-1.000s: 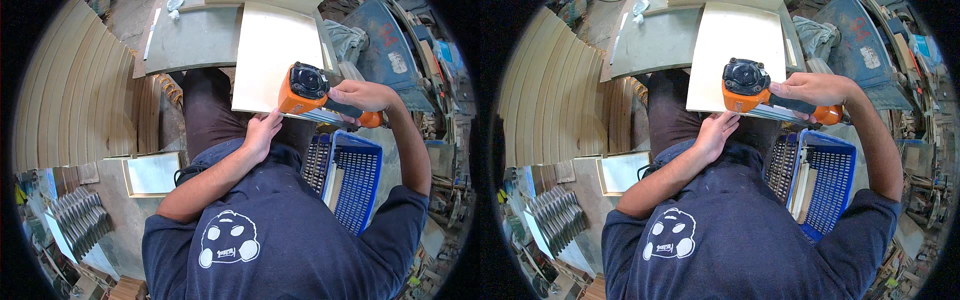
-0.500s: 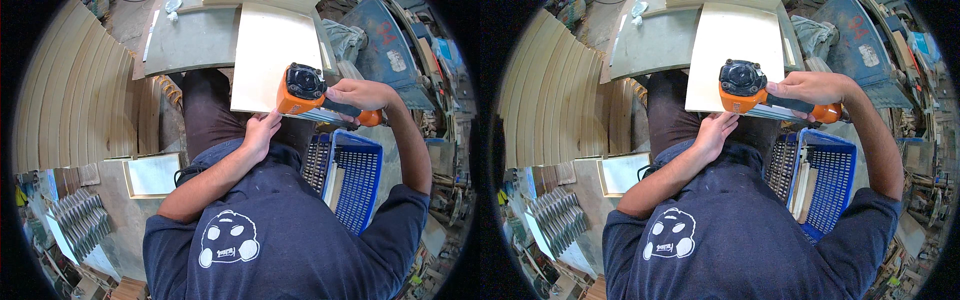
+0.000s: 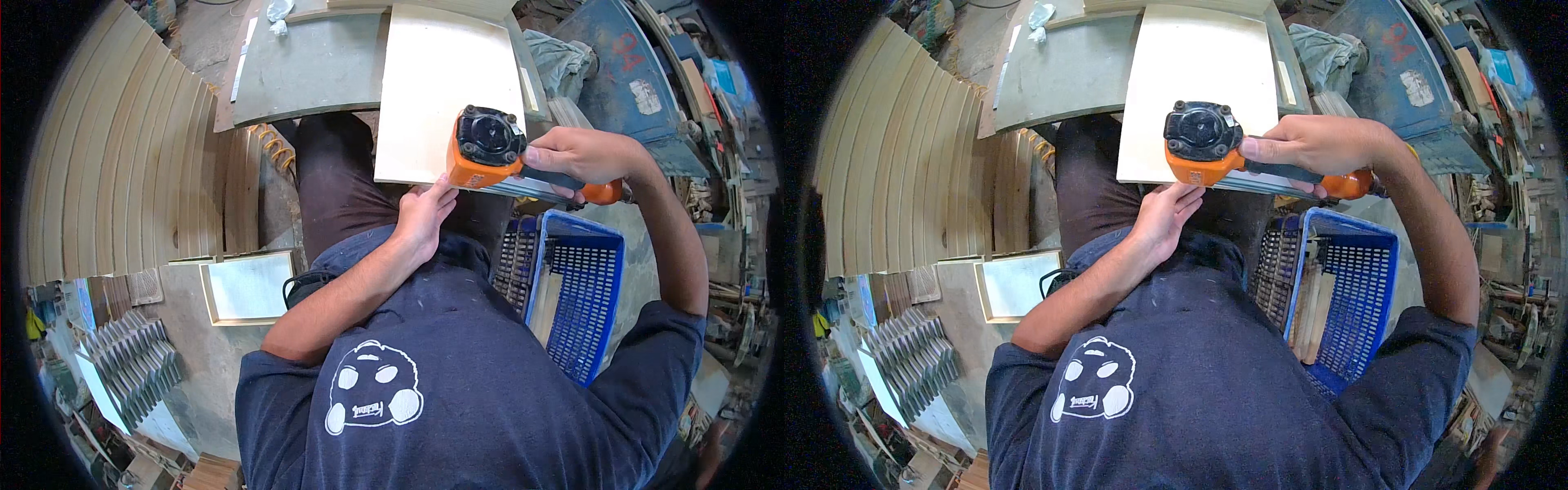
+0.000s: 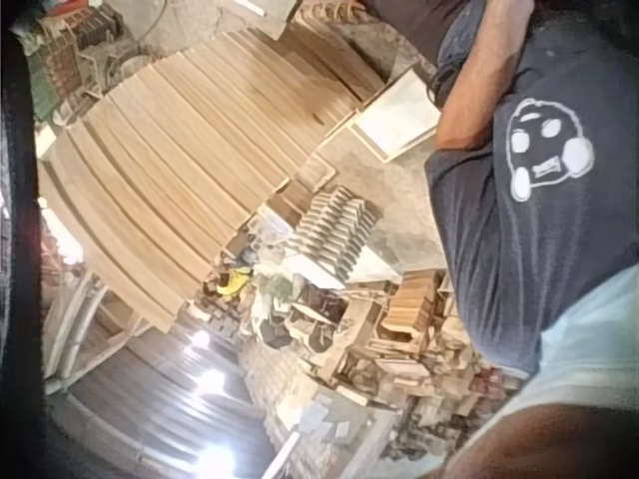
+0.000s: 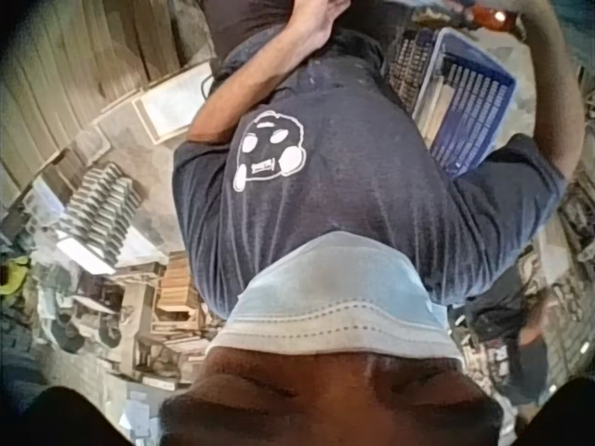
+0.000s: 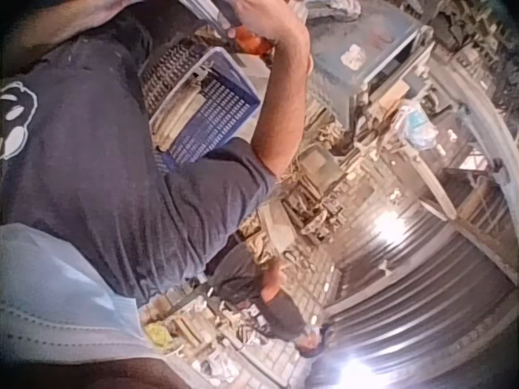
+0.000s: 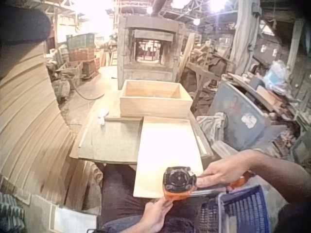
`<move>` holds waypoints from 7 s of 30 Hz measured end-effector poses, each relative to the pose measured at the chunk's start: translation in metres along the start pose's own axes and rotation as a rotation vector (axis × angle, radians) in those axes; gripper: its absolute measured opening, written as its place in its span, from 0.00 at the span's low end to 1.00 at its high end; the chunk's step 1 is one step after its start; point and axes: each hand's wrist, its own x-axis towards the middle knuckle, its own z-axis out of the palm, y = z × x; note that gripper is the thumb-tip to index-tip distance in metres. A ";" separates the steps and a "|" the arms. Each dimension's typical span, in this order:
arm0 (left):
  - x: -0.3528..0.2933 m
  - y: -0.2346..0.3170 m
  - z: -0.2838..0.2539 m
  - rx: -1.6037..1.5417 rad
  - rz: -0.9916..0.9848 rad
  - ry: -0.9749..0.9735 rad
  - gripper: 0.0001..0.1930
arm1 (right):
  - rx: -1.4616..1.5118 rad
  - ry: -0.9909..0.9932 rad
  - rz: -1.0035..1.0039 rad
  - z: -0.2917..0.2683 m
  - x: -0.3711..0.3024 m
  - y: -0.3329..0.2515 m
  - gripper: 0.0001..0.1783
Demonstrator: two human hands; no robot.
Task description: Assembling wooden panels into a box or drawer using a pneumatic nail gun.
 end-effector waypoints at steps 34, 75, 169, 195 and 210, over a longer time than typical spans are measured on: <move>0.078 0.242 -0.136 0.605 0.375 0.209 0.23 | 0.499 0.274 -0.224 0.010 -0.077 0.069 0.33; 0.075 0.201 -0.161 1.639 1.367 0.225 0.25 | 0.102 -0.087 -0.075 -0.097 0.158 -0.172 0.39; 0.095 0.131 -0.051 2.309 1.419 -0.045 0.26 | 0.167 0.001 -0.029 -0.098 0.076 -0.007 0.39; 0.069 0.131 -0.043 2.236 1.387 0.178 0.35 | 0.348 0.255 -0.136 -0.029 -0.020 0.053 0.30; 0.099 0.041 0.022 0.221 0.099 -0.089 0.36 | 1.013 0.760 -0.158 0.172 -0.040 0.121 0.31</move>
